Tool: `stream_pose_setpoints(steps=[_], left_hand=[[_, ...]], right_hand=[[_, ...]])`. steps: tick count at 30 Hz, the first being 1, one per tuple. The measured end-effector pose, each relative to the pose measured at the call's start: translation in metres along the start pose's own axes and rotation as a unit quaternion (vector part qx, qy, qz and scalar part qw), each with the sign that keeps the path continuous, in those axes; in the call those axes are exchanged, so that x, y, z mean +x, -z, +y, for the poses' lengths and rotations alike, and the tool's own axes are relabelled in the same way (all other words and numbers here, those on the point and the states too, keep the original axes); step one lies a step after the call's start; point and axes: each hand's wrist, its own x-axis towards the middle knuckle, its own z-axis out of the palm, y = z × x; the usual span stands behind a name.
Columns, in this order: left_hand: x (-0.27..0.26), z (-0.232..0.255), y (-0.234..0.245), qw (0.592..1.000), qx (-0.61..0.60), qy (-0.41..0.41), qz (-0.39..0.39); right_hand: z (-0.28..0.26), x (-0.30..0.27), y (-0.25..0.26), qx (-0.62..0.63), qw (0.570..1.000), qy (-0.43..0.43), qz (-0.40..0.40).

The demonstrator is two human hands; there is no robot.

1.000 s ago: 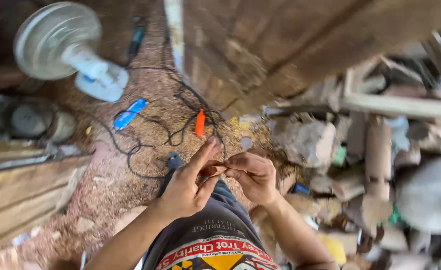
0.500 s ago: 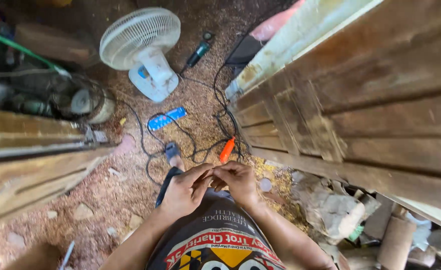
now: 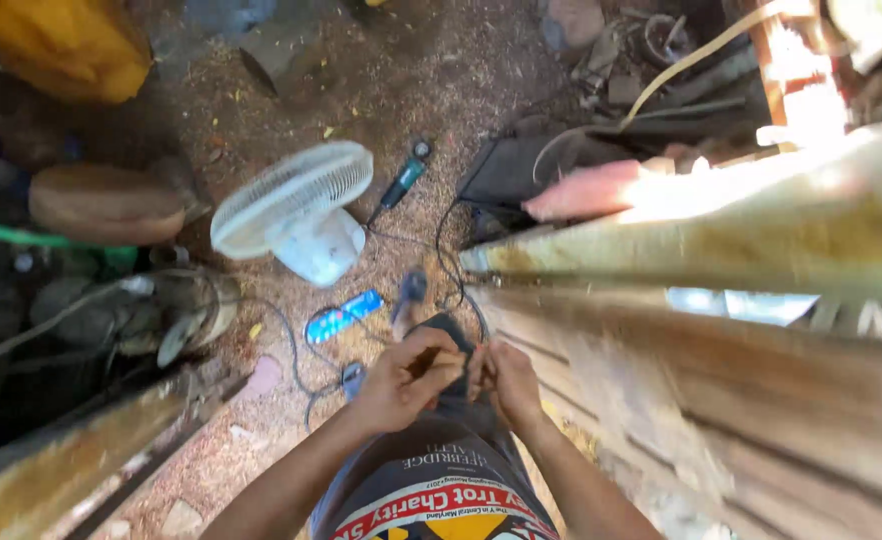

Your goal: Carving and shaping wood using an angle grinder and manual tools

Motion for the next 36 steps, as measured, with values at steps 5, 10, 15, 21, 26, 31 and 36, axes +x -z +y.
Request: stream_pose_setpoints(steps=[5, 10, 15, 21, 26, 31, 36], left_hand=[[0.118, -0.002, 0.062, 0.991, 0.134, -0.012, 0.022], [0.226, 0.021, 0.080, 0.954, 0.295, 0.053, -0.015], [0.344, 0.064, 0.059, 0.973, 0.201, 0.072, -0.088], [0.495, 0.101, 0.031, 0.886, 0.353, -0.052, -0.296], [0.636, 0.093, 0.044, 0.834, 0.382, -0.203, -0.343], [0.798, 0.161, 0.117, 0.883, 0.317, -0.146, -0.315], [0.905, 0.195, 0.153, 0.928, 0.263, 0.034, -0.262]], right_hand=[[-0.116, 0.096, -0.043, -0.265, 0.958, 0.106, -0.018], [-0.209, 0.167, -0.060, -0.382, 0.905, 0.155, -0.101], [-0.250, 0.201, -0.020, -0.291, 0.939, 0.172, 0.060], [-0.272, 0.243, 0.038, -0.214, 0.946, 0.067, 0.232], [-0.315, 0.361, 0.058, -0.036, 0.951, 0.044, 0.303], [-0.396, 0.513, 0.063, 0.263, 0.931, 0.142, 0.208], [-0.513, 0.604, 0.036, 0.154, 0.950, 0.163, 0.215]])
